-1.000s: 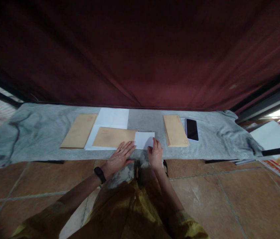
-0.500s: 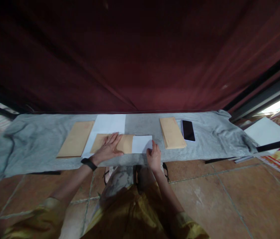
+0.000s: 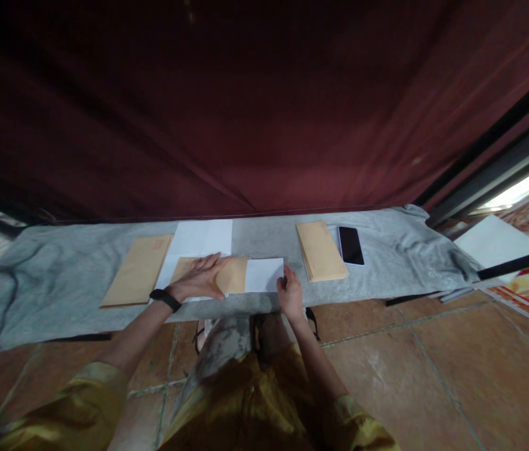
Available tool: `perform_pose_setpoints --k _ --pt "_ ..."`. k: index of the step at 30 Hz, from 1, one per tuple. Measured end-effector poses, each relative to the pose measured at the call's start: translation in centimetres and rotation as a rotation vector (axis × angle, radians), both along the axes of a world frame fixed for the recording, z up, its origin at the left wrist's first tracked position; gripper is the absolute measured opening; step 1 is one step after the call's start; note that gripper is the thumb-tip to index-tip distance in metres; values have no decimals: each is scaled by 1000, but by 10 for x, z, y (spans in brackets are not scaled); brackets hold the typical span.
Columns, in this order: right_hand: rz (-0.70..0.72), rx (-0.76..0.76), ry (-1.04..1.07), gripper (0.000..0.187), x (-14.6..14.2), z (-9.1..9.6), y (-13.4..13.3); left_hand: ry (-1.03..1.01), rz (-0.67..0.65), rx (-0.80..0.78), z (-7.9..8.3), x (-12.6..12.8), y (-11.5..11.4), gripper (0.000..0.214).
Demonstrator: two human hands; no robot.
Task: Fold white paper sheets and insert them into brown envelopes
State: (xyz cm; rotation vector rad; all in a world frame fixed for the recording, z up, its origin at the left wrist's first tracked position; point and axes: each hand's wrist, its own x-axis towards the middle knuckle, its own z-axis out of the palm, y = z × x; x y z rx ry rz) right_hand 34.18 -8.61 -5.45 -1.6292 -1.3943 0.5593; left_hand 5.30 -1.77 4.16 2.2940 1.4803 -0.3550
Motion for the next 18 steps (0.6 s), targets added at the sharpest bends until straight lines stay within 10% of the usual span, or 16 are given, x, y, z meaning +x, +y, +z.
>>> perform_pose_setpoints --k 8,18 --pt "46 -342 272 33 9 20 19 -18 -17 34 -8 -2 3 129" --pt "86 -397 468 29 3 27 18 -96 -69 65 -19 -4 7 132"
